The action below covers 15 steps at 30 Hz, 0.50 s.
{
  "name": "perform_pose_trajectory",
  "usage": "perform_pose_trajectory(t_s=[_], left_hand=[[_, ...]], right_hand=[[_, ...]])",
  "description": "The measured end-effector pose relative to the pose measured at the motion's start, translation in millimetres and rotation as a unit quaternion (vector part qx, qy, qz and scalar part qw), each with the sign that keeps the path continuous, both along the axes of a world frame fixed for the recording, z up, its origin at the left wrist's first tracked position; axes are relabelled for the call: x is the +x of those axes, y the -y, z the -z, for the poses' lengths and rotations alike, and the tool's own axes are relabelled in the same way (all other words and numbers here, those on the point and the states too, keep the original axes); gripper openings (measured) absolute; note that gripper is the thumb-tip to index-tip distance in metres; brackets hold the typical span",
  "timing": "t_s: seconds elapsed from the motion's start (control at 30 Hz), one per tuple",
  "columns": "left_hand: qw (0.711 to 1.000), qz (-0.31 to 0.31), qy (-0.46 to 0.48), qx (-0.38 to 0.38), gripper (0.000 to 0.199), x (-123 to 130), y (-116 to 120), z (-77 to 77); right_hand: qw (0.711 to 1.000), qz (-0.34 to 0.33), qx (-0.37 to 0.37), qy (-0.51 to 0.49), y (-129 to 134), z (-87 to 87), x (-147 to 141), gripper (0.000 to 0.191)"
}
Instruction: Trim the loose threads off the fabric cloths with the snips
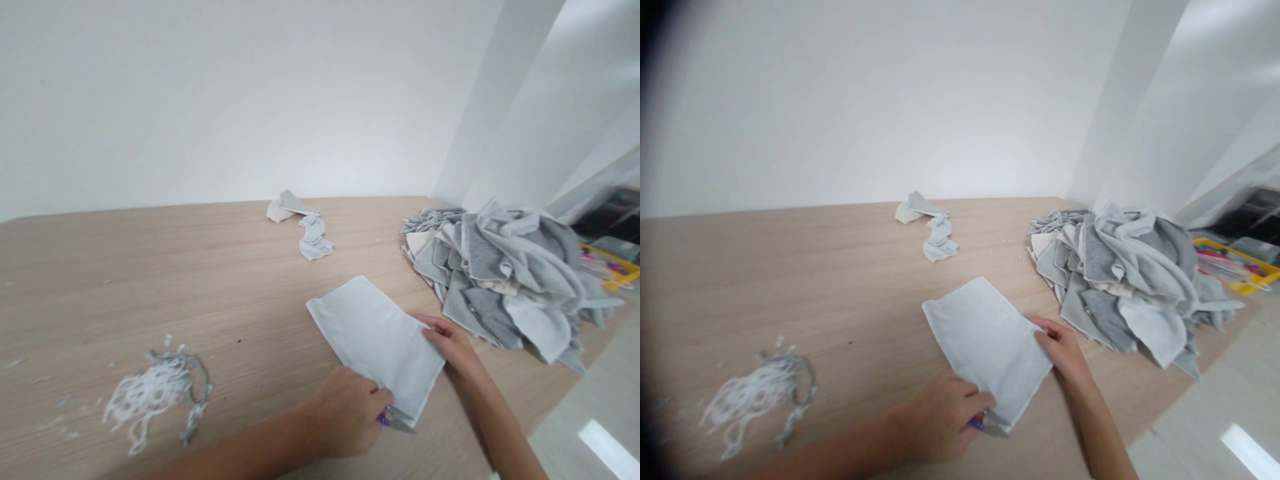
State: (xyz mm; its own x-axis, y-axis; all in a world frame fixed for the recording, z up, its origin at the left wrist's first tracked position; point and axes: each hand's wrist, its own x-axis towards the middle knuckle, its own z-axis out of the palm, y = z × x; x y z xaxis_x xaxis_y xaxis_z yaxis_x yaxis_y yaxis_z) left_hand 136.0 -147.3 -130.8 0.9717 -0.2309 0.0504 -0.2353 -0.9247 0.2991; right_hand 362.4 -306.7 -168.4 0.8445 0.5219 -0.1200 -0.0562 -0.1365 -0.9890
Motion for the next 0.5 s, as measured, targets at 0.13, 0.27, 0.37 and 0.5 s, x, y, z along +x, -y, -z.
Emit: perform_pose_trajectory(t_s=[0.13,0.27,0.37,0.5], left_hand=[[0.991,-0.095,-0.004,-0.091,0.022,-22,-21,-26.0],[0.914,-0.227,-0.027,-0.336,0.021,-34,-43,-35.9],[0.848,-0.304,-0.033,-0.432,0.034,-30,-67,-23.6],[0.799,-0.392,-0.044,-0.453,0.039,-12,-108,1.2]], right_hand=[[0.998,-0.028,0.026,-0.050,4,-17.5,-25,0.045],[0.990,-0.046,0.021,-0.131,0,-39.8,-45,0.058],[0.989,-0.046,0.016,-0.142,-18,-50.3,-42,0.060],[0.994,-0.040,0.034,-0.096,-65,-48.4,-26,0.045]])
